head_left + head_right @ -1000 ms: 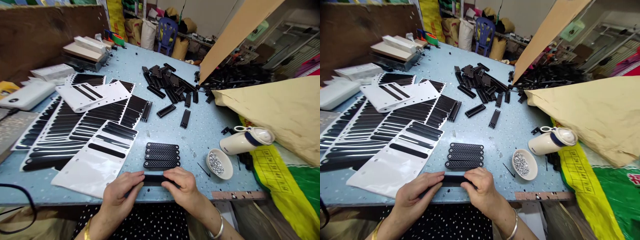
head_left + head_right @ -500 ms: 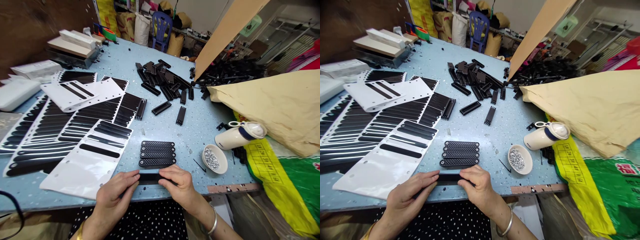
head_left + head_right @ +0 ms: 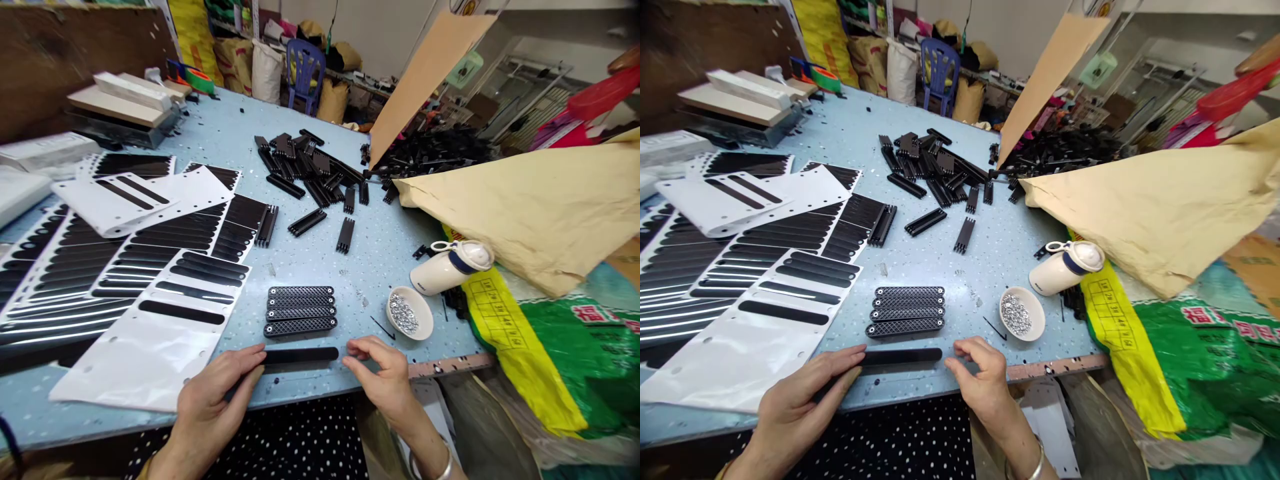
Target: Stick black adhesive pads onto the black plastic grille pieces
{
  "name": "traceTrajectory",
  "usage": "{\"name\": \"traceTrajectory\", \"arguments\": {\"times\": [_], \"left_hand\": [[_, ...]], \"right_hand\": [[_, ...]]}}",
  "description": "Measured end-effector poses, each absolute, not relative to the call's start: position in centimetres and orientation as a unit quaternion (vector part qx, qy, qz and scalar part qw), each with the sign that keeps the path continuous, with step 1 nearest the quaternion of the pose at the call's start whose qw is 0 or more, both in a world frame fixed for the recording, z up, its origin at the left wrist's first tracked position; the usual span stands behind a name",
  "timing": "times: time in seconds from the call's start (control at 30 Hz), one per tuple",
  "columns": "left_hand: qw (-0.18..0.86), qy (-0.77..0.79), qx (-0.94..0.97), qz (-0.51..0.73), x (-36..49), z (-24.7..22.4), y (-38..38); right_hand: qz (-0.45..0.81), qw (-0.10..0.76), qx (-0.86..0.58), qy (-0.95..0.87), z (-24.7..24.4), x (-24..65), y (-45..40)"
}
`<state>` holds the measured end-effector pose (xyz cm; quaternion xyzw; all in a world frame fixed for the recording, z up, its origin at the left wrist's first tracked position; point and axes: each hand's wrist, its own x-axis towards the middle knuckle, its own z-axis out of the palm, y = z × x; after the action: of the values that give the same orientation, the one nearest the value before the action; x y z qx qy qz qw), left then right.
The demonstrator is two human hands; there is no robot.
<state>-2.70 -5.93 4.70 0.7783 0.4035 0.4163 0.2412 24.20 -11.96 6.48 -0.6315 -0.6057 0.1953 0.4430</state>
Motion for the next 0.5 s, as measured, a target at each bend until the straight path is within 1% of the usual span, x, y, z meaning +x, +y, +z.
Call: {"name": "traceTrajectory", "arguments": {"times": [0.1, 0.2, 0.3, 0.33, 0.4, 0.43, 0.47, 0.5], "left_hand": [[0.222, 0.411, 0.78, 0.416, -2.6, 4.7, -6.4], [0.174, 0.406, 0.793, 0.418, -3.2, 6.2, -7.5], [0.136, 0.377, 0.817, 0.414, -5.4, 8.1, -7.6], [0.113, 0.387, 0.815, 0.417, -6.6, 8.6, -7.1], [0.038, 0.459, 0.781, 0.422, -9.8, 9.1, -5.1], [-0.006, 0.51, 0.755, 0.413, -11.6, 9.3, -3.6], [-0.044, 0.569, 0.723, 0.391, -13.4, 9.5, -1.8], [-0.057, 0.598, 0.708, 0.372, -15.2, 9.7, 0.3]], "right_hand": [[0.18, 0.456, -0.636, -0.596, 6.8, 24.2, -12.8], [0.15, 0.461, -0.605, -0.631, 7.6, 22.0, -13.0], [0.12, 0.469, -0.516, -0.707, 7.7, 17.6, -12.0], [0.098, 0.492, -0.471, -0.726, 7.4, 15.6, -11.4], [0.075, 0.51, -0.385, -0.765, 6.3, 11.0, -10.0], [0.061, 0.524, -0.367, -0.766, 5.7, 8.7, -9.4], [0.059, 0.538, -0.378, -0.751, 5.1, 6.4, -8.7], [0.049, 0.568, -0.389, -0.724, 4.5, 4.3, -8.2]]}}
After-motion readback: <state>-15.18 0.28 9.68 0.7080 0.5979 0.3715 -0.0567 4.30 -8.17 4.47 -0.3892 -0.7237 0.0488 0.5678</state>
